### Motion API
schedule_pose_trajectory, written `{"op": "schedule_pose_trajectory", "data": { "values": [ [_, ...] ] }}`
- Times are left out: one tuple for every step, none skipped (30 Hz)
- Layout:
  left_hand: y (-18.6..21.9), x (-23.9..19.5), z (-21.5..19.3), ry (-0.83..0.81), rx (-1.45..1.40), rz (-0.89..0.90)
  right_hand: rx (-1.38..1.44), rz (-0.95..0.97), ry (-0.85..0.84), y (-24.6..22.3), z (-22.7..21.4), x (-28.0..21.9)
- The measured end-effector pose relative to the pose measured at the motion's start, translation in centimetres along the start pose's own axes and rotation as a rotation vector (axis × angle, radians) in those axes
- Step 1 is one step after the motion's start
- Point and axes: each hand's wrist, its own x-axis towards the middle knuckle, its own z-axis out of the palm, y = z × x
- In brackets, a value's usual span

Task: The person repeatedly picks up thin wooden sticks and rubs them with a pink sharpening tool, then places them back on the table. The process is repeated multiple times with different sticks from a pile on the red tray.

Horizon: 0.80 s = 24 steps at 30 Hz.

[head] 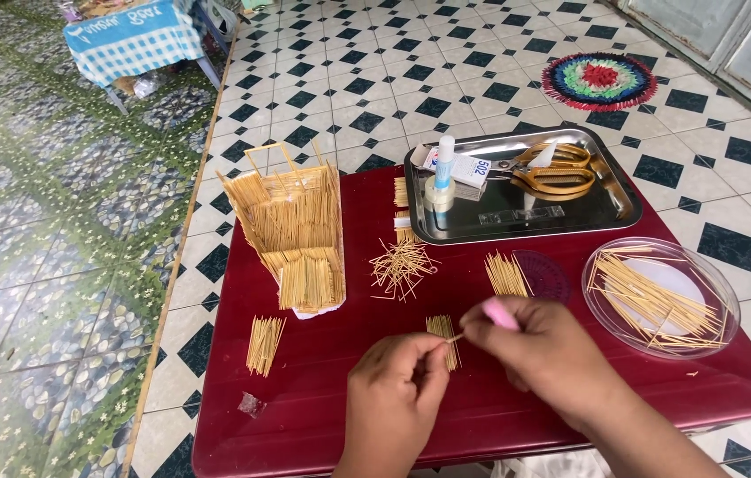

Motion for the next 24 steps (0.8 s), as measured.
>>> {"op": "schedule_pose_trajectory", "data": {
  "values": [
    [-0.4,0.2,0.1,0.020,0.048,-0.041,0.040,-0.071,0.071,-0.1,-0.5,0.3],
    [-0.7,0.4,0.2,0.041,0.096,-0.083,0.081,-0.142,0.142,-0.2,-1.0,0.6],
    [-1.5,0.9,0.7,0.041,0.098,-0.079,0.083,-0.145,0.142,-0.6,-1.5,0.8],
    [-2.2,1.3,1.1,0.058,0.179,-0.109,0.092,-0.171,0.224,-1.0,-2.0,0.9],
    [-2.8,1.7,1.7,0.074,0.260,-0.142,0.100,-0.193,0.306,-1.3,-2.6,1.1],
    [-3.5,2.1,2.0,0.074,0.261,-0.141,0.101,-0.194,0.305,-1.9,-2.7,0.7],
    [-4.1,2.5,2.4,0.104,0.311,-0.161,0.095,-0.168,0.371,-2.6,-2.8,0.5],
    [-4.8,3.0,2.8,0.135,0.360,-0.181,0.089,-0.142,0.436,-3.2,-2.8,0.2],
    [-4.9,3.7,2.6,0.135,0.362,-0.180,0.091,-0.143,0.435,-3.3,-3.0,0.2],
    [-4.9,4.4,2.6,0.114,0.397,-0.226,0.110,-0.148,0.437,-3.4,-3.2,0.1],
    [-4.9,5.2,2.6,0.091,0.430,-0.270,0.130,-0.153,0.444,-3.4,-3.5,0.1],
    [-5.6,5.4,2.9,0.089,0.430,-0.266,0.134,-0.153,0.447,-3.4,-3.6,0.2],
    [-6.2,5.5,3.1,0.092,0.495,-0.274,0.162,-0.175,0.441,-3.4,-3.8,0.2],
    [-6.9,5.7,3.3,0.095,0.560,-0.281,0.189,-0.197,0.435,-3.4,-3.8,0.2],
    [-7.3,5.5,3.5,0.093,0.565,-0.280,0.194,-0.195,0.432,-3.2,-4.0,0.4],
    [-7.7,5.4,3.6,0.039,0.604,-0.294,0.196,-0.224,0.440,-3.0,-4.1,0.5],
    [-8.1,5.4,3.5,-0.009,0.646,-0.311,0.197,-0.256,0.442,-3.1,-4.1,0.7],
    [-8.3,5.2,3.1,-0.005,0.653,-0.312,0.200,-0.258,0.434,-3.5,-4.1,0.6],
    [-8.3,4.9,3.0,-0.047,0.625,-0.294,0.203,-0.235,0.456,-3.7,-4.3,0.3],
    [-8.4,4.6,2.9,-0.090,0.596,-0.277,0.206,-0.211,0.478,-4.0,-4.5,0.1],
    [-8.7,4.6,2.9,-0.090,0.594,-0.273,0.208,-0.213,0.481,-3.9,-5.0,0.2],
    [-8.9,4.6,2.8,-0.063,0.581,-0.199,0.191,-0.255,0.492,-3.8,-5.4,0.4],
    [-9.2,4.5,2.5,-0.037,0.567,-0.129,0.173,-0.293,0.499,-3.7,-5.7,0.5],
    [-8.1,4.6,2.0,-0.038,0.567,-0.130,0.172,-0.292,0.499,-4.2,-6.2,0.1]
  ]
}}
